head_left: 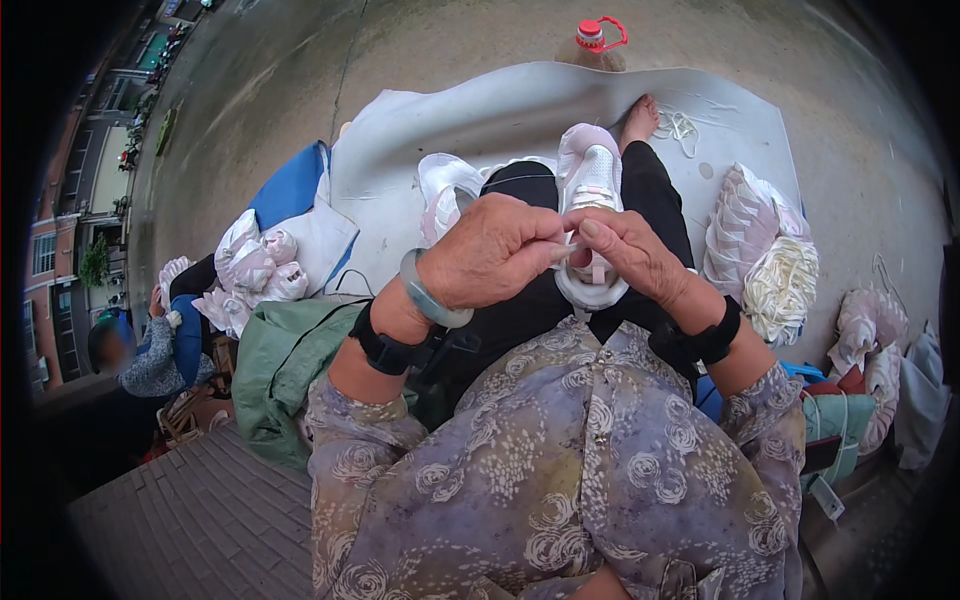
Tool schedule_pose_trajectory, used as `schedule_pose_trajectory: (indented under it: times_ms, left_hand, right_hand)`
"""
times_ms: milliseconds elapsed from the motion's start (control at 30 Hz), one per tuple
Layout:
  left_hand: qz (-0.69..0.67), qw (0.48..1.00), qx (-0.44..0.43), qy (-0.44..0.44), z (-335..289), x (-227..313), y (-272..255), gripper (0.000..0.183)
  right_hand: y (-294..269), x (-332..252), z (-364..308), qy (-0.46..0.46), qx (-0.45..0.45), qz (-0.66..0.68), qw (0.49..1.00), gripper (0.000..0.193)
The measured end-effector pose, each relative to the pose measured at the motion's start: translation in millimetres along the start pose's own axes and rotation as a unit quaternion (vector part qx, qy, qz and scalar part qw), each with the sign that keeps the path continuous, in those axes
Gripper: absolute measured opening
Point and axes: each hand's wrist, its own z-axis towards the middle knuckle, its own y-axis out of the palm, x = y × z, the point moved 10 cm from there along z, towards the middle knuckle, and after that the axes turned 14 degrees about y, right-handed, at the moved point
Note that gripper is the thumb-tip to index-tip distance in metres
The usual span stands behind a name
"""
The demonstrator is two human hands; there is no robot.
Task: The recorder is threading laces through the eyelets of a pink and white sneaker.
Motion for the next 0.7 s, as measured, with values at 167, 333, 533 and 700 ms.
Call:
schedule_pose_trajectory:
  times_ms: [167, 333, 533, 700]
  left_hand:
    - [0.240, 0.949, 0.180, 0.091, 9, 7, -28, 0.007]
    - [0.169, 0.977, 0.093, 0.085, 32, -17, 57, 0.010]
    - [0.235, 0.967, -0.085, 0.051, 90, -54, 152, 0.011]
    - [0.207, 0.953, -0.220, -0.014, 97, -66, 179, 0.012]
  right_hand:
    - [-68, -44, -18, -0.048, 0.050, 0.253, 0.965, 0.023]
    - [-176, -69, -61, -0.173, 0.109, 0.284, 0.937, 0.030]
    - [-208, -64, -94, -0.170, 0.142, 0.281, 0.934, 0.030]
    - [-234, -39, -127, -0.144, 0.199, 0.284, 0.927, 0.029]
